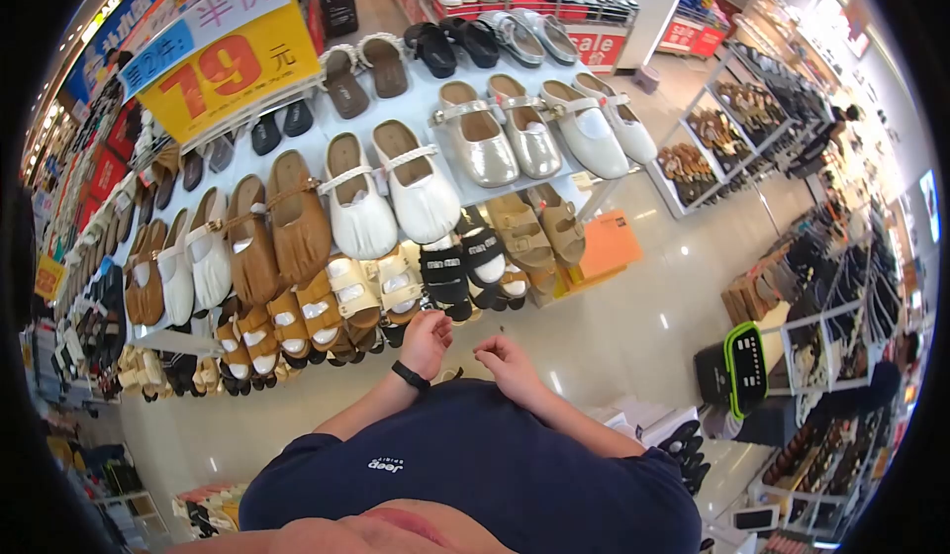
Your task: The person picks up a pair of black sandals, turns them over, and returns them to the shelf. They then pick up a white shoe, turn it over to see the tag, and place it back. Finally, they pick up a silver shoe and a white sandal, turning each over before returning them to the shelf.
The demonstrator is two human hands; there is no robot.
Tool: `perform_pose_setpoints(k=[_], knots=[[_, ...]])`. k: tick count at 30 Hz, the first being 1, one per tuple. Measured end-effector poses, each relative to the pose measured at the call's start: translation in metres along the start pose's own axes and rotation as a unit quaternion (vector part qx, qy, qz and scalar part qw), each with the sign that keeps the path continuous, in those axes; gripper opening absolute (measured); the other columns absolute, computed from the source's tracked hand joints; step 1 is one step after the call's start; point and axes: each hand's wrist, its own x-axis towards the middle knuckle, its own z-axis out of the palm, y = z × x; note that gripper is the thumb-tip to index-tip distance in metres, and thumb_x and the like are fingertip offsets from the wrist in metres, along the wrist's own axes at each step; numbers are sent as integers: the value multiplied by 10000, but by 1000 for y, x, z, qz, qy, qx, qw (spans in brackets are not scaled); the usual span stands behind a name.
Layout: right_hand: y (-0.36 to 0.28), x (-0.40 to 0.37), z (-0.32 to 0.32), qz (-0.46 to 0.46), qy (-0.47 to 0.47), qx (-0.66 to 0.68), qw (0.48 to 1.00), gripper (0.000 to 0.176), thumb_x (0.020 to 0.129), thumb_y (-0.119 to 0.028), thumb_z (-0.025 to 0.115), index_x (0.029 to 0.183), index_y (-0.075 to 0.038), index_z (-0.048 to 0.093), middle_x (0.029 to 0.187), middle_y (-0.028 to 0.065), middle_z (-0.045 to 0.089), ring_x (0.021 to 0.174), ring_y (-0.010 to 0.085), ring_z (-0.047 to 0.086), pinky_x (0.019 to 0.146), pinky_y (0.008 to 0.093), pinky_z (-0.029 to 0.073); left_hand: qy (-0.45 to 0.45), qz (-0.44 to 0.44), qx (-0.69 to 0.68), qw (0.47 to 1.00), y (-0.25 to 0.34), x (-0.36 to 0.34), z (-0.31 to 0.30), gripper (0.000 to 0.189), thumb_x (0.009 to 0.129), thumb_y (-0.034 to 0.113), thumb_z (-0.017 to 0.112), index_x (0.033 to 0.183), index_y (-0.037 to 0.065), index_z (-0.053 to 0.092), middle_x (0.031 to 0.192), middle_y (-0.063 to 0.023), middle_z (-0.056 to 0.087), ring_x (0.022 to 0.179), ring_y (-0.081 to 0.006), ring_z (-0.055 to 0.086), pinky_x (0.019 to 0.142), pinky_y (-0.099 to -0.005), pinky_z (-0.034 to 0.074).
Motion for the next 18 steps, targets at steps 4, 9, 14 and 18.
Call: perform_pose_setpoints(k=[4, 9, 14, 18], knots=[[7, -8, -21, -1, 29, 13, 999, 155, 928, -151, 545, 1011, -32, 598, 979, 43, 637, 931, 113, 585, 828, 265, 459, -22, -31, 28, 999, -21, 18, 14, 103, 886, 150, 605, 945, 116, 528, 814, -4, 608, 723, -102, 578, 644, -257, 469], [9, -13, -64, 1, 79, 83, 993, 162, 936, -159, 540, 1021, -32, 593, 1000, 51, 641, 954, 125, 590, 846, 272, 461, -57, -49, 104, 992, -56, 34, 52, 90, 892, 152, 590, 954, 117, 535, 817, -8, 612, 730, -108, 580, 640, -260, 475], [13, -18, -140, -12, 111, 159, 981, 144, 938, -157, 542, 1010, -39, 584, 1015, 60, 644, 976, 141, 595, 857, 286, 463, -69, -50, 150, 985, -97, 55, 121, 78, 890, 149, 589, 948, 120, 546, 835, -11, 625, 744, -112, 582, 651, -264, 467], [17, -24, -236, -11, 144, 247, 958, 121, 934, -145, 536, 991, -47, 577, 1004, 73, 645, 972, 165, 600, 855, 305, 469, -82, -60, 162, 982, -155, 74, 197, 75, 888, 147, 587, 945, 119, 547, 840, -16, 629, 745, -120, 584, 647, -271, 464]])
